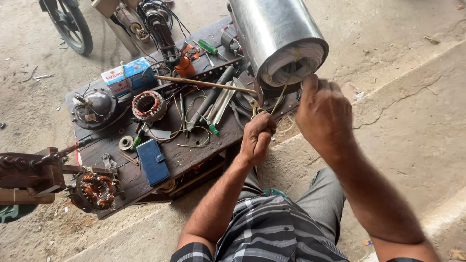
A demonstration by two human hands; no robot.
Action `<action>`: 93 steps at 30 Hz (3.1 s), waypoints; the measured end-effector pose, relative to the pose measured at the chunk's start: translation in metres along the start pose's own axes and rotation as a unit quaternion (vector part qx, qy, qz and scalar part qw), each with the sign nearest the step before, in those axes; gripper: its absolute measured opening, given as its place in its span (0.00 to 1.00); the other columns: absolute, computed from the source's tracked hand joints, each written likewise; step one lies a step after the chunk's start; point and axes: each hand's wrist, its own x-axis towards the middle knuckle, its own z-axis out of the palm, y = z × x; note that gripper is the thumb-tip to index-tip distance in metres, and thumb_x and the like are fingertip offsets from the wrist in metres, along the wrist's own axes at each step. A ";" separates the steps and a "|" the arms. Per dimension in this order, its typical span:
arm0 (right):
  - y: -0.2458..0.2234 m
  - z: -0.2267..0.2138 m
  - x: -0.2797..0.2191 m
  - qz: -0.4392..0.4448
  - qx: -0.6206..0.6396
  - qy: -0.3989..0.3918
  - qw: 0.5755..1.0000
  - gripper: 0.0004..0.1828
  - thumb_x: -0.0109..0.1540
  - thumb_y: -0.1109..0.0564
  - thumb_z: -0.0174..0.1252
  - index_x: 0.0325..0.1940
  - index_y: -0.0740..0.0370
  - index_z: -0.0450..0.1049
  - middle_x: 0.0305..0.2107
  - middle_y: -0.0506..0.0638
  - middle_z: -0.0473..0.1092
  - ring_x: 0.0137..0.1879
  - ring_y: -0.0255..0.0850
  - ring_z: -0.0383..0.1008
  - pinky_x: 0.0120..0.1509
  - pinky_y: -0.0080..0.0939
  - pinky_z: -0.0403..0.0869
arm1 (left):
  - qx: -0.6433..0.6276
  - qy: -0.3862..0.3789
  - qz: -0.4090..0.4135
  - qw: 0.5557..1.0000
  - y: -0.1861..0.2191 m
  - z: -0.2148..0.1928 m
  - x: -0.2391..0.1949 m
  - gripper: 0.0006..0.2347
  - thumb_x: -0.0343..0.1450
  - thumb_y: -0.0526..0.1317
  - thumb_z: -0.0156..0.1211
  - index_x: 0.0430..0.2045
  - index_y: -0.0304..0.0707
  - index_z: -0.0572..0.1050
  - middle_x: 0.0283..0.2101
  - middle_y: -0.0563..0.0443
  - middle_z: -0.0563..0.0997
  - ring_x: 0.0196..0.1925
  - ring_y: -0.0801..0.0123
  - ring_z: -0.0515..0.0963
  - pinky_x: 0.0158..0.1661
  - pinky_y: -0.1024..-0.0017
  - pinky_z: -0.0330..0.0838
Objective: The person sits on the ground and works on a large cylindrical electrical coil, stripping wire insulation with a knife and cutting wire with scissors. The person repeatedly ties and cuts a yellow string around the coil.
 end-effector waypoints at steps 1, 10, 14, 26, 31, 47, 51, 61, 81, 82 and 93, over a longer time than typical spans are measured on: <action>-0.004 0.002 0.003 0.034 0.009 -0.050 0.998 0.13 0.67 0.59 0.55 0.52 0.70 0.66 0.31 0.64 0.75 0.33 0.53 0.79 0.36 0.47 0.80 | -0.001 0.001 -0.008 1.000 -0.003 -0.002 0.004 0.06 0.65 0.35 0.42 0.27 0.33 0.69 0.27 0.51 0.66 0.30 0.68 0.65 0.34 0.67 0.64; -0.040 0.039 -0.035 0.125 0.466 0.121 0.868 0.09 0.75 0.57 0.47 0.57 0.64 0.62 0.28 0.47 0.68 0.28 0.34 0.68 0.27 0.38 0.66 | -0.122 -0.027 -0.090 0.988 -0.036 0.010 0.032 0.07 0.71 0.34 0.41 0.31 0.33 0.70 0.26 0.54 0.66 0.28 0.73 0.63 0.31 0.72 0.62; -0.021 0.072 -0.047 0.166 0.536 0.144 0.815 0.12 0.74 0.50 0.52 0.54 0.61 0.67 0.24 0.40 0.67 0.26 0.28 0.62 0.27 0.32 0.60 | -0.148 -0.003 -0.073 0.986 -0.037 0.001 0.030 0.07 0.70 0.33 0.40 0.29 0.34 0.69 0.27 0.54 0.65 0.28 0.75 0.61 0.30 0.73 0.58; 0.001 0.157 -0.023 0.132 0.723 0.174 0.656 0.26 0.75 0.41 0.60 0.27 0.55 0.69 0.24 0.41 0.68 0.29 0.30 0.62 0.35 0.38 0.61 | -0.036 0.016 0.017 0.999 0.011 0.004 0.012 0.05 0.68 0.33 0.40 0.28 0.33 0.66 0.29 0.50 0.66 0.33 0.68 0.64 0.36 0.68 0.62; 0.014 0.153 -0.013 0.134 0.507 0.213 0.824 0.27 0.73 0.42 0.58 0.22 0.55 0.69 0.15 0.38 0.65 0.19 0.26 0.62 0.23 0.34 0.57 | -0.251 0.096 -0.065 0.961 0.010 0.021 0.013 0.05 0.66 0.32 0.38 0.24 0.36 0.64 0.27 0.52 0.63 0.28 0.72 0.59 0.29 0.72 0.56; -0.011 0.126 -0.024 0.146 0.569 0.184 0.788 0.20 0.76 0.48 0.52 0.33 0.59 0.71 0.22 0.45 0.67 0.27 0.31 0.66 0.31 0.37 0.65 | -0.137 0.089 -0.151 0.975 0.046 0.030 0.008 0.06 0.69 0.34 0.39 0.27 0.36 0.67 0.25 0.57 0.64 0.26 0.76 0.59 0.26 0.74 0.55; -0.038 0.118 -0.060 0.195 0.740 0.105 0.635 0.11 0.76 0.55 0.53 0.44 0.63 0.76 0.28 0.47 0.69 0.34 0.32 0.65 0.37 0.34 0.65 | -0.305 0.180 -0.278 0.893 0.030 0.014 0.033 0.05 0.78 0.37 0.46 0.31 0.41 0.65 0.26 0.56 0.64 0.25 0.77 0.61 0.25 0.76 0.57; -0.030 0.130 -0.084 0.063 0.471 0.138 0.869 0.09 0.70 0.61 0.56 0.52 0.65 0.77 0.38 0.55 0.77 0.40 0.39 0.79 0.41 0.35 0.77 | -0.034 -0.050 -0.302 0.951 0.005 0.004 0.059 0.17 0.80 0.48 0.50 0.40 0.29 0.80 0.32 0.49 0.80 0.34 0.71 0.77 0.36 0.72 0.73; 0.046 0.030 0.021 -0.219 0.084 0.126 0.964 0.13 0.74 0.54 0.58 0.57 0.59 0.64 0.35 0.52 0.78 0.32 0.40 0.78 0.31 0.40 0.73 | 0.058 -0.011 -0.243 0.968 -0.006 0.012 0.059 0.16 0.78 0.47 0.51 0.29 0.32 0.77 0.19 0.52 0.72 0.22 0.73 0.70 0.25 0.68 0.66; 0.047 0.035 0.021 -0.205 0.096 0.119 0.967 0.12 0.74 0.55 0.58 0.58 0.58 0.65 0.32 0.50 0.77 0.30 0.39 0.77 0.29 0.40 0.73 | 0.054 -0.014 -0.243 0.968 -0.007 0.011 0.058 0.15 0.78 0.47 0.51 0.30 0.32 0.77 0.19 0.52 0.72 0.22 0.73 0.71 0.25 0.68 0.66; 0.042 0.023 0.038 -0.221 0.055 0.096 0.969 0.11 0.72 0.55 0.62 0.56 0.60 0.73 0.31 0.50 0.77 0.30 0.40 0.78 0.30 0.41 0.75 | 0.059 -0.046 -0.221 0.972 -0.004 -0.001 0.061 0.15 0.78 0.47 0.50 0.37 0.32 0.77 0.21 0.48 0.75 0.24 0.69 0.76 0.29 0.67 0.72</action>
